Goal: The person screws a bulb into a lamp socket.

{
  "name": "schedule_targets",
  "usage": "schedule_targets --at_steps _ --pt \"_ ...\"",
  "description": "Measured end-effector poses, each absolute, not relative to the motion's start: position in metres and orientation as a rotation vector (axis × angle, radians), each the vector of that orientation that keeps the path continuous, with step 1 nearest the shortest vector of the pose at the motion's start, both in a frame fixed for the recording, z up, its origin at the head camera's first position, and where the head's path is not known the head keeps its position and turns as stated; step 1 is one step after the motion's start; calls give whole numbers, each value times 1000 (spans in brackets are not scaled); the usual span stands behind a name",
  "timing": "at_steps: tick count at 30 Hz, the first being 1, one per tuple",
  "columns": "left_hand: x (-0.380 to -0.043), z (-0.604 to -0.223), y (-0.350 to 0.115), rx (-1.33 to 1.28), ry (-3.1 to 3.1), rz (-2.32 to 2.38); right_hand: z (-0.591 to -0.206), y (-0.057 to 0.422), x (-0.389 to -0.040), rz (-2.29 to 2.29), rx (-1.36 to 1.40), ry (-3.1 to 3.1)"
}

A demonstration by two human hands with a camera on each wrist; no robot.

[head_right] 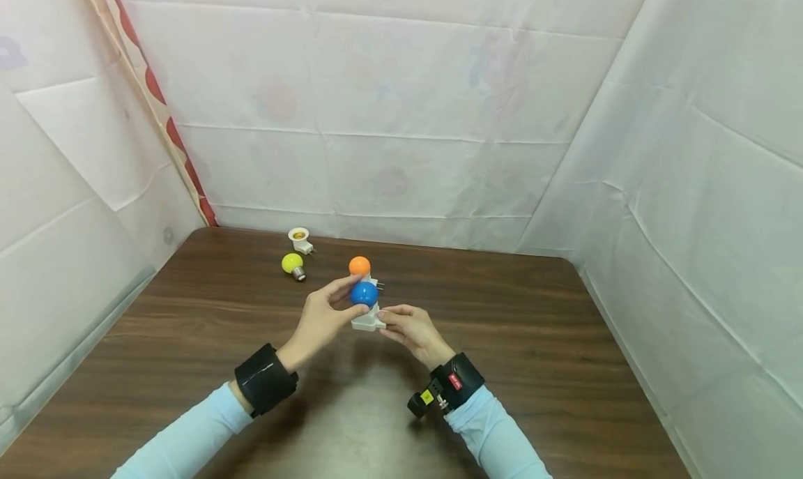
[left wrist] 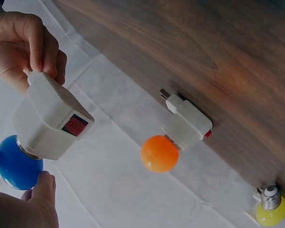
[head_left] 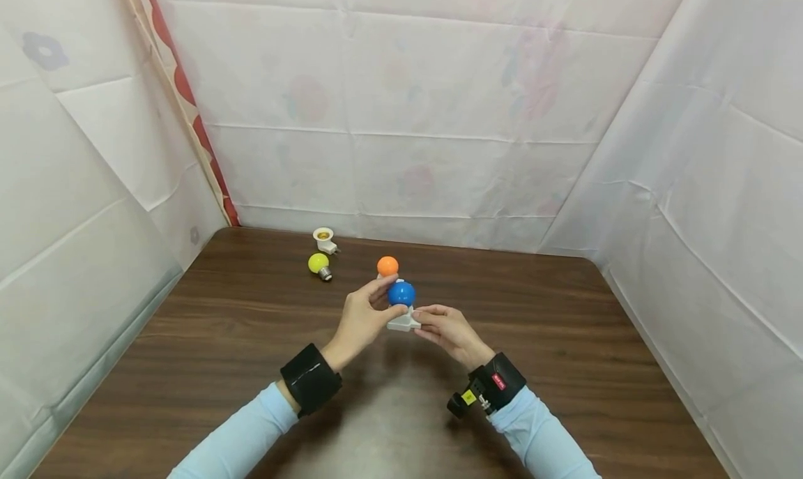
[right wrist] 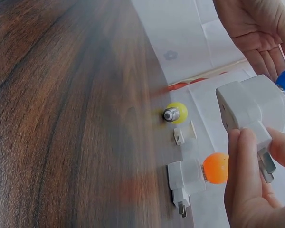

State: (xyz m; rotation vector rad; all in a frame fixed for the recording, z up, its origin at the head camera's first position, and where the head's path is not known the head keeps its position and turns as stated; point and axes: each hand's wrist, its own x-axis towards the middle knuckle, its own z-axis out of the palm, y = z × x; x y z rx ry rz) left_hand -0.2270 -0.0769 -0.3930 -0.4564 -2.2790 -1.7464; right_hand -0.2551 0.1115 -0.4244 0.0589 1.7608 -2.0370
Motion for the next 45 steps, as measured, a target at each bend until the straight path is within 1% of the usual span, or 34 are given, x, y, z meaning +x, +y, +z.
schedule_targets --at_steps 8,24,30,34,38,45 --pt "-235 -393 -82 -529 -2338 -1730 -424 111 -255 -2036 47 1744" --pt "-256 -391 -102 -898 -2435 -1922 -420 112 -254 -2017 79 1751" --pt "-253 -388 -103 -881 -2424 -1947 -421 110 -255 -2012 71 1739" --pt "-239 -376 -100 -793 -2425 -1915 -420 110 -254 -2019 61 1732" --pt "-225 -365 -93 -667 -2450 -1781 -419 109 -254 -2024 61 1721" --pt "-217 -364 -87 -600 -2426 -1699 -419 107 -252 -2032 62 1718"
